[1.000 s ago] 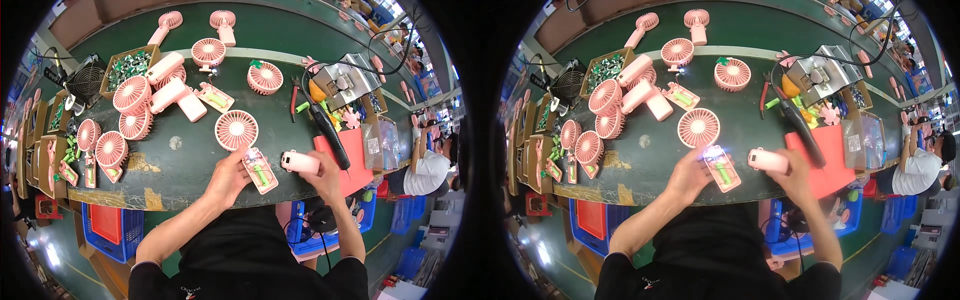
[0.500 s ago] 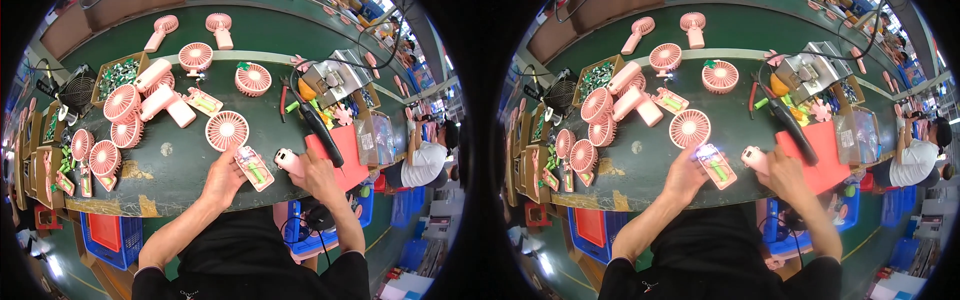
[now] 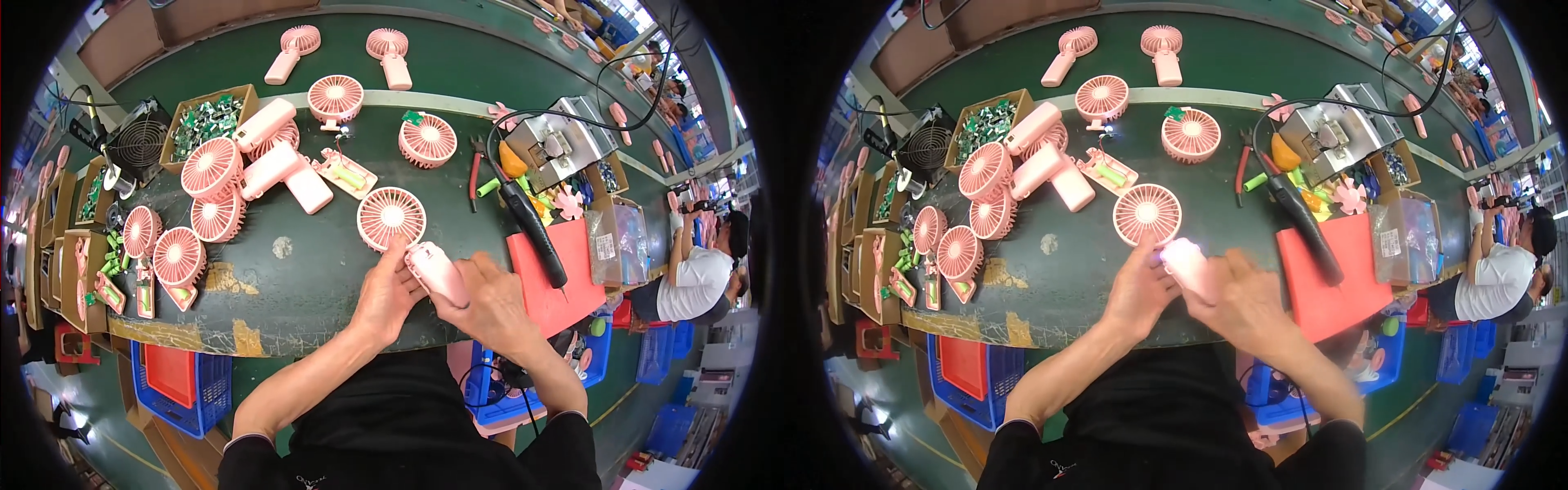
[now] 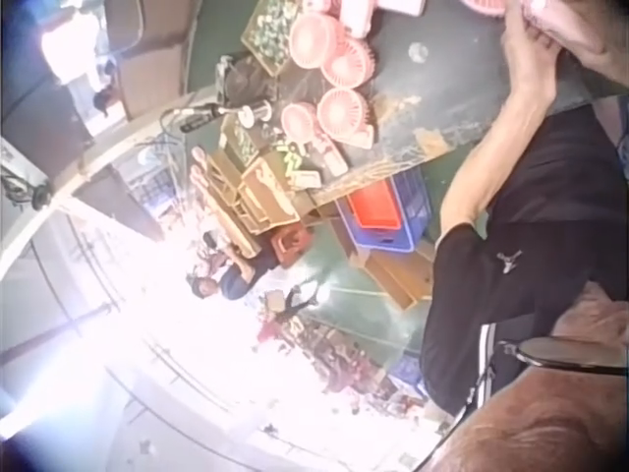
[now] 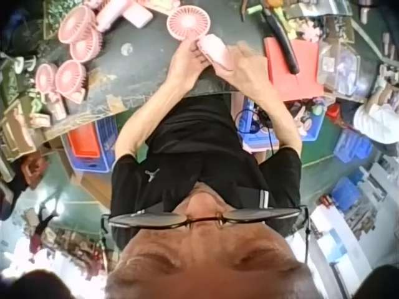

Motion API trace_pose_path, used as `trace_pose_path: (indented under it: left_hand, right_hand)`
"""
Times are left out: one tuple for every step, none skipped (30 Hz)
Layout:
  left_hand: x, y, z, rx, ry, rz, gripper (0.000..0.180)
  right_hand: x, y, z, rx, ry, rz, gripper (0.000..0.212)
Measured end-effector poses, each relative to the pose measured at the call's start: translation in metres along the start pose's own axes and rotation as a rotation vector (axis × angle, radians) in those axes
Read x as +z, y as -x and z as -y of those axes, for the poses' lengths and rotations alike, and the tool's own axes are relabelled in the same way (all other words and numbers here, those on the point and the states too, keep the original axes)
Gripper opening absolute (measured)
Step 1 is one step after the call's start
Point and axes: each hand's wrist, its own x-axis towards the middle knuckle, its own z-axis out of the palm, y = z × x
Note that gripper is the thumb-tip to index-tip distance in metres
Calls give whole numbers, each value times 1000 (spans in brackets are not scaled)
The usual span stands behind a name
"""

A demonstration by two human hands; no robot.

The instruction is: The person assembles portable handheld fans by inserting batteries into the fan casings and securing components with an electric screwdriver.

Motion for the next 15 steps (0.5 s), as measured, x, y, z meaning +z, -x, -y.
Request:
trace_pose_path:
  left_hand:
    - [0,0,0,3,-1,-1,55]
    - [0,-1,0,0,-1,-10,53]
    - [0,-2,0,-2,-2,-20,51]
    - [-1,-2,0,0,-4,-18,51]
    - [-1,-3,0,-1,-9,-15,50]
    - [-1,-3,0,-1,-15,-11,50]
    - [-1,-3,0,1,-20,-6,50]
    - [-1,-3,0,-4,-11,-19,50]
    - [0,-3,0,-10,-3,-30,50]
    - [-1,-3,2,-16,-14,-15,50]
    - [-1,-3,4,-8,-13,-34,47]
    - [1,-7,7,-10,-15,-38,44]
    - [3,-5,7,-8,-26,-67,39]
    - [-3,-9,10,-1,-18,-55,35]
    - [-7,-13,10,16,-80,-79,34]
  right_hand:
    - [2,-2,1,-3,-2,-1,32]
    - [4,-4,2,-15,34,20,31]
    - [5,-6,2,-28,70,42,31]
    - [7,-7,1,-29,69,38,31]
    - [9,-6,0,-42,59,25,31]
    - [10,-6,0,-56,50,11,31]
    - [11,-7,0,-55,51,4,31]
    - [11,-7,-1,-56,59,19,30]
    - [10,-6,-1,-56,69,33,29]
    - [11,-4,-1,-43,77,19,29]
    - [12,-1,-2,-16,53,44,29]
    - [11,2,-6,24,40,63,29]
    - [14,1,-5,59,80,135,29]
    - [11,-1,-5,25,31,163,31]
    - [16,0,-10,36,-34,198,32]
